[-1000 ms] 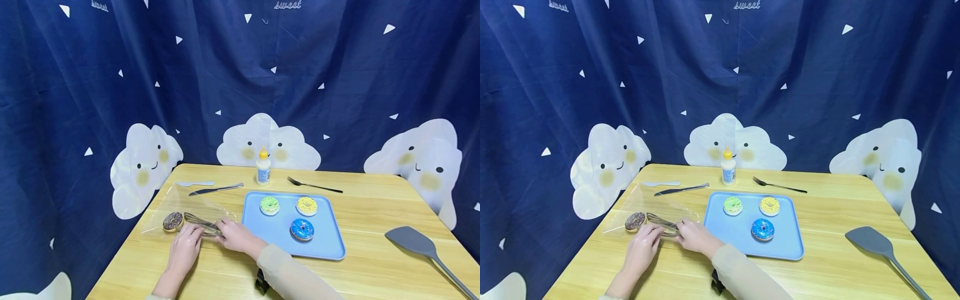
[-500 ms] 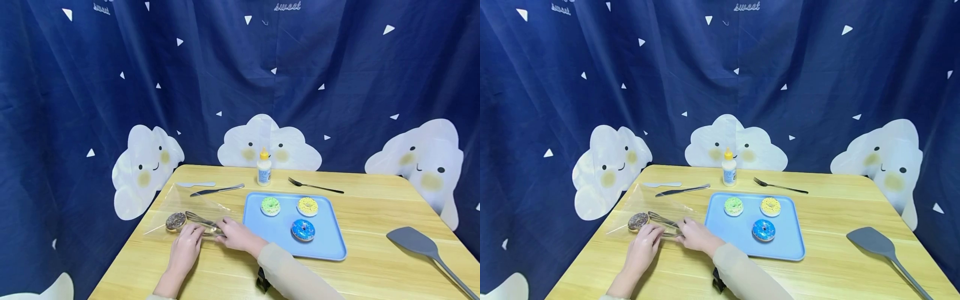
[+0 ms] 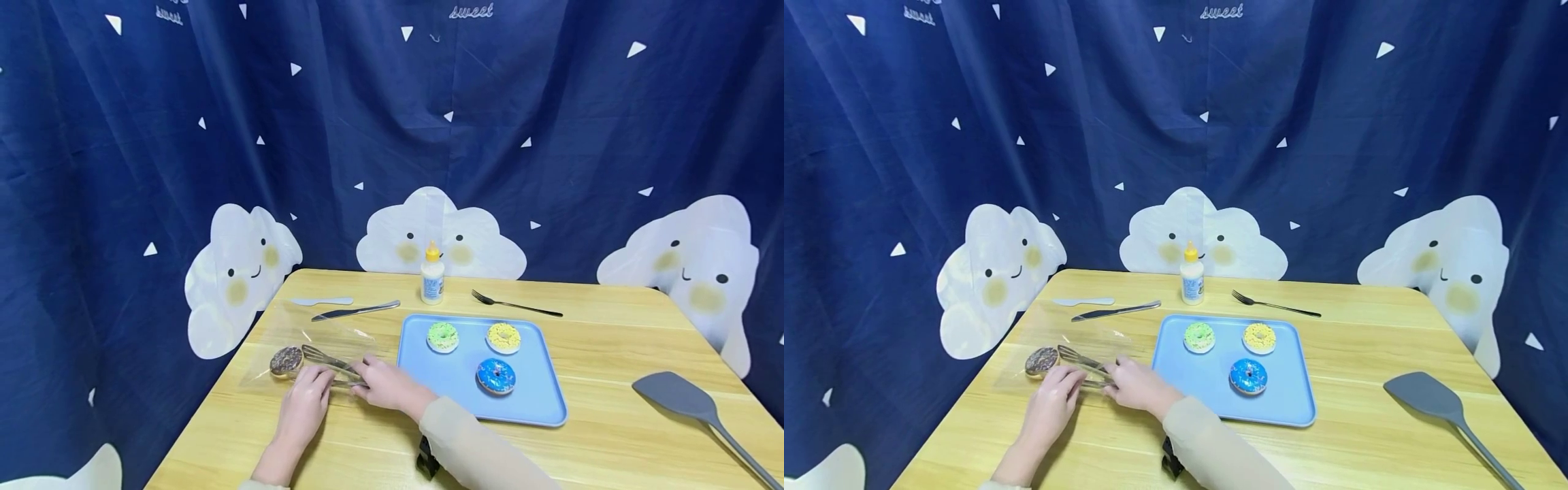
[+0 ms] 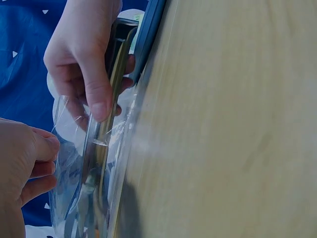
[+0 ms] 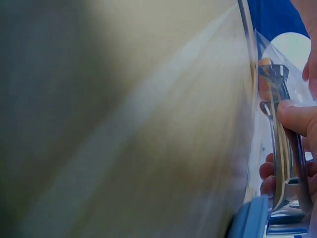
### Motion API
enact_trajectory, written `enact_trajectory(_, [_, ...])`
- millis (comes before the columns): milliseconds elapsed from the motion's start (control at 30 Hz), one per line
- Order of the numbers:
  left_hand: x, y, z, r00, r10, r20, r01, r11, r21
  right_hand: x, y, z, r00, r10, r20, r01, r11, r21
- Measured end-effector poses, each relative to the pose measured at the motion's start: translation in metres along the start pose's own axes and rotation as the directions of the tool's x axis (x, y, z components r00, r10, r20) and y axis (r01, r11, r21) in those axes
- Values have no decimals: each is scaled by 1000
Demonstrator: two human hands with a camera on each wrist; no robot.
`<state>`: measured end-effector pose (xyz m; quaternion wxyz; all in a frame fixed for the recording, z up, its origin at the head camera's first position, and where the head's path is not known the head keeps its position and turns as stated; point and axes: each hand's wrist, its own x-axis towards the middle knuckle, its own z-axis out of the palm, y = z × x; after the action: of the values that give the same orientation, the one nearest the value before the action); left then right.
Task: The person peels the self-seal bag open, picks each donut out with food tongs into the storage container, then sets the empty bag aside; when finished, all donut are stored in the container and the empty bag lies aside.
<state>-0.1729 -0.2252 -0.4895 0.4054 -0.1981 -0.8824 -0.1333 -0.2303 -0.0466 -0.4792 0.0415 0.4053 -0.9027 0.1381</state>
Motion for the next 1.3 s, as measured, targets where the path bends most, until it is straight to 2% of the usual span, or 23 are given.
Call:
enact_trajectory(333, [0, 0, 2, 1000, 11, -8, -11, 1000, -17, 8, -2, 6, 1000, 1, 17, -1, 1000, 16])
enact_trajectory(467, [0, -2, 1, 1000, 22, -18, -23, 1000, -19, 13, -3, 7, 999, -31, 8, 31, 999, 13])
enact_trajectory(667, [0, -2, 0, 1000, 19, -21, -19, 1000, -16, 17, -5, 10, 996, -92, -22, 91, 994, -59])
enact_trajectory(933, [0, -2, 0, 1000, 9, -23, -10, 1000, -20, 13, -7, 10, 994, -101, -34, 97, 990, -100])
enact_trajectory(1300, [-3, -4, 0, 999, -41, -2, 41, 999, 1, -6, -1, -7, 997, -72, -31, 70, 996, -46])
